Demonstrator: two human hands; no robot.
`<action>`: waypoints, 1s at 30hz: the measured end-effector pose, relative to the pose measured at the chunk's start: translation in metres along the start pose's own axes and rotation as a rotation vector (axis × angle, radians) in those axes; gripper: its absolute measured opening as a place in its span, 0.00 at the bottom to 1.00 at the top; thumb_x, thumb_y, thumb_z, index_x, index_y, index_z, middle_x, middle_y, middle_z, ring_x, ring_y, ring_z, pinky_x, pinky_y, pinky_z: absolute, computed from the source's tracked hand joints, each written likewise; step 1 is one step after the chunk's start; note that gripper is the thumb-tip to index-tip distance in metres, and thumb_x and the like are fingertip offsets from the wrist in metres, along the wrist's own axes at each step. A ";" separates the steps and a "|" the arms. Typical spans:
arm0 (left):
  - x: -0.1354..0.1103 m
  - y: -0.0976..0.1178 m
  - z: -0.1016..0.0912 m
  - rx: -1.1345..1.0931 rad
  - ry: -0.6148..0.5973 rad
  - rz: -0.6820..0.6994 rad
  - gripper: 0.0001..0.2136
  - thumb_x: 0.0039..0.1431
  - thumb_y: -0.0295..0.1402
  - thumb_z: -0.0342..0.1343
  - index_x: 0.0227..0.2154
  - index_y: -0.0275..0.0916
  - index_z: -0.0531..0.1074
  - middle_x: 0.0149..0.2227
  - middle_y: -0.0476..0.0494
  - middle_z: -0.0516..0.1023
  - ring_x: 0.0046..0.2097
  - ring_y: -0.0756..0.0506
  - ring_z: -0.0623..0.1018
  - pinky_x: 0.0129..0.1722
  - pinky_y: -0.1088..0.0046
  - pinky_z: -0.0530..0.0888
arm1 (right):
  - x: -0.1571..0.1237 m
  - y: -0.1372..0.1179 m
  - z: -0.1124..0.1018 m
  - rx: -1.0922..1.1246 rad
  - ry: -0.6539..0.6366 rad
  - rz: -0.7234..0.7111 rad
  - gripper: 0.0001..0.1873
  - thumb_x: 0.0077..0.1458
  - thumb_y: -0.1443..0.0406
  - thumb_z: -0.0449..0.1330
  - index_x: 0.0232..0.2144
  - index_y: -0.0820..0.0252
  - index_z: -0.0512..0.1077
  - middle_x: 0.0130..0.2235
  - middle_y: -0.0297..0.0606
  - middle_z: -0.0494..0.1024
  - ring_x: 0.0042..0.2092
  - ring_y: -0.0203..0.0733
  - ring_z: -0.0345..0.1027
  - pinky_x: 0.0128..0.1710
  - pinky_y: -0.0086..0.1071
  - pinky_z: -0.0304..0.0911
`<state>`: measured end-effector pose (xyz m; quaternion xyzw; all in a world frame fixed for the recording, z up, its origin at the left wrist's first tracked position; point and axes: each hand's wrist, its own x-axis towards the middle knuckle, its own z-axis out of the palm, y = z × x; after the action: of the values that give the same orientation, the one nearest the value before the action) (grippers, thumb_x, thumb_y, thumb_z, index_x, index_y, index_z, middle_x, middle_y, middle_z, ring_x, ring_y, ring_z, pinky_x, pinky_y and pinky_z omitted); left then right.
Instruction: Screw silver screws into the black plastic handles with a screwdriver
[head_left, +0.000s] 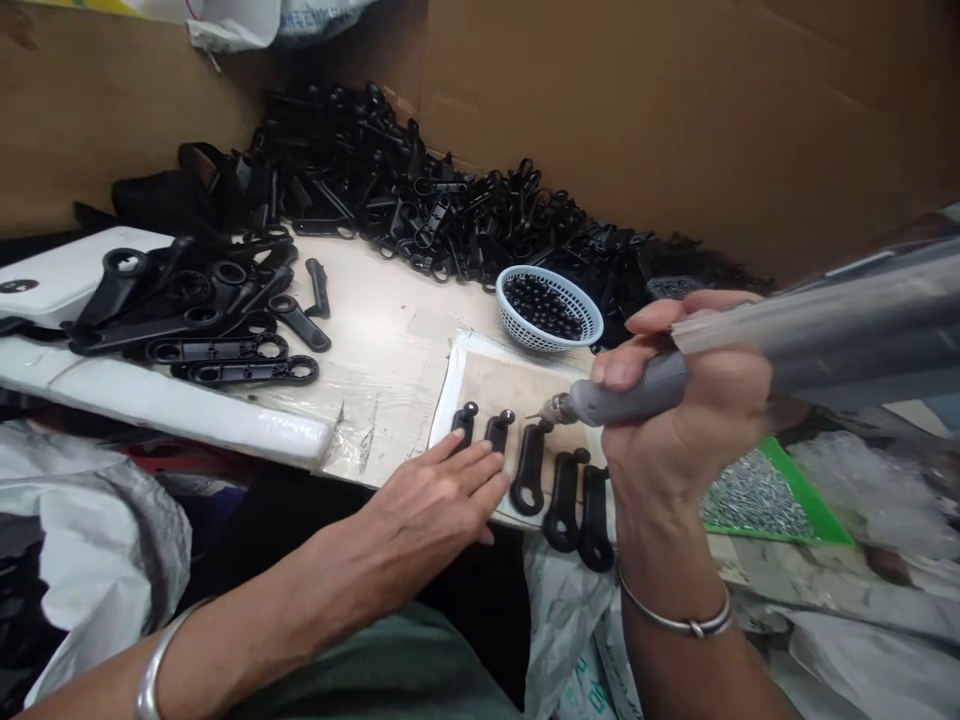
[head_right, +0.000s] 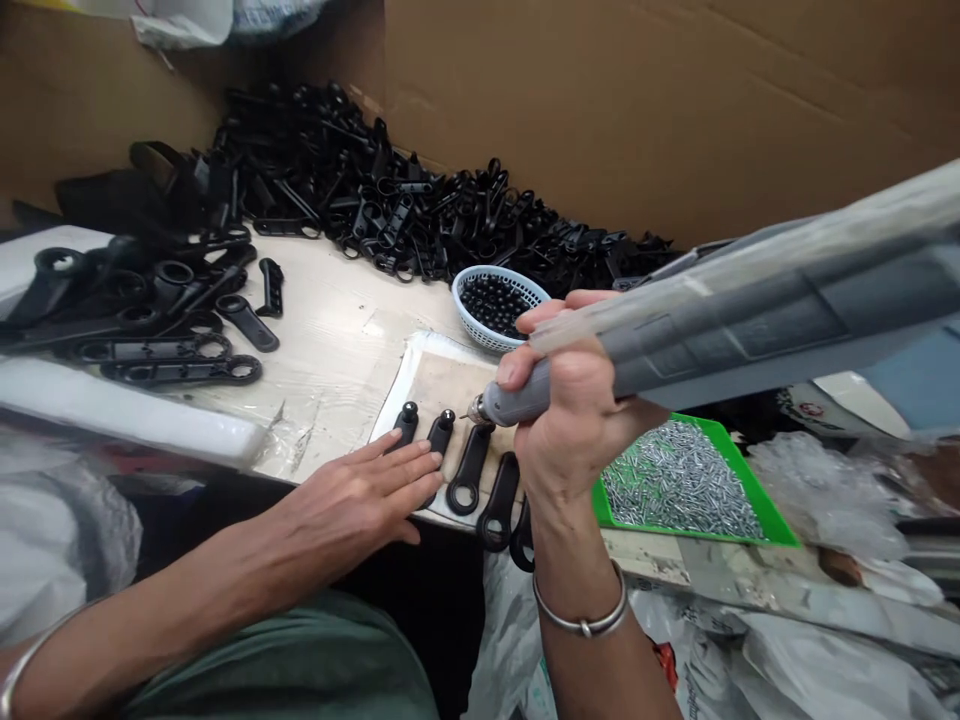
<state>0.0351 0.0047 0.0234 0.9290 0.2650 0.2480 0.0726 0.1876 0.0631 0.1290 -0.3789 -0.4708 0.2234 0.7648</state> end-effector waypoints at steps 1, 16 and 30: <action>-0.003 -0.002 0.002 -0.001 -0.009 -0.013 0.17 0.63 0.35 0.55 0.53 0.34 0.65 0.56 0.39 0.71 0.59 0.42 0.69 0.62 0.61 0.62 | 0.000 0.003 0.002 0.002 -0.006 -0.023 0.04 0.42 0.66 0.57 0.26 0.58 0.68 0.26 0.33 0.71 0.16 0.34 0.56 0.15 0.33 0.50; 0.000 -0.002 -0.002 -0.047 0.001 -0.058 0.14 0.63 0.24 0.52 0.52 0.36 0.66 0.55 0.45 0.72 0.55 0.47 0.71 0.62 0.68 0.58 | 0.000 0.020 0.020 -0.117 0.019 0.065 0.07 0.44 0.67 0.61 0.17 0.61 0.69 0.21 0.34 0.69 0.15 0.33 0.55 0.12 0.30 0.51; -0.001 -0.004 0.002 -0.050 0.010 -0.054 0.13 0.65 0.27 0.50 0.52 0.36 0.67 0.56 0.45 0.71 0.56 0.46 0.70 0.63 0.67 0.58 | -0.004 0.016 0.020 -0.146 -0.037 0.162 0.07 0.43 0.67 0.60 0.17 0.59 0.67 0.19 0.31 0.64 0.16 0.33 0.56 0.14 0.30 0.52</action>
<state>0.0336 0.0076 0.0204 0.9182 0.2839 0.2572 0.1013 0.1684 0.0770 0.1194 -0.4661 -0.4674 0.2566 0.7060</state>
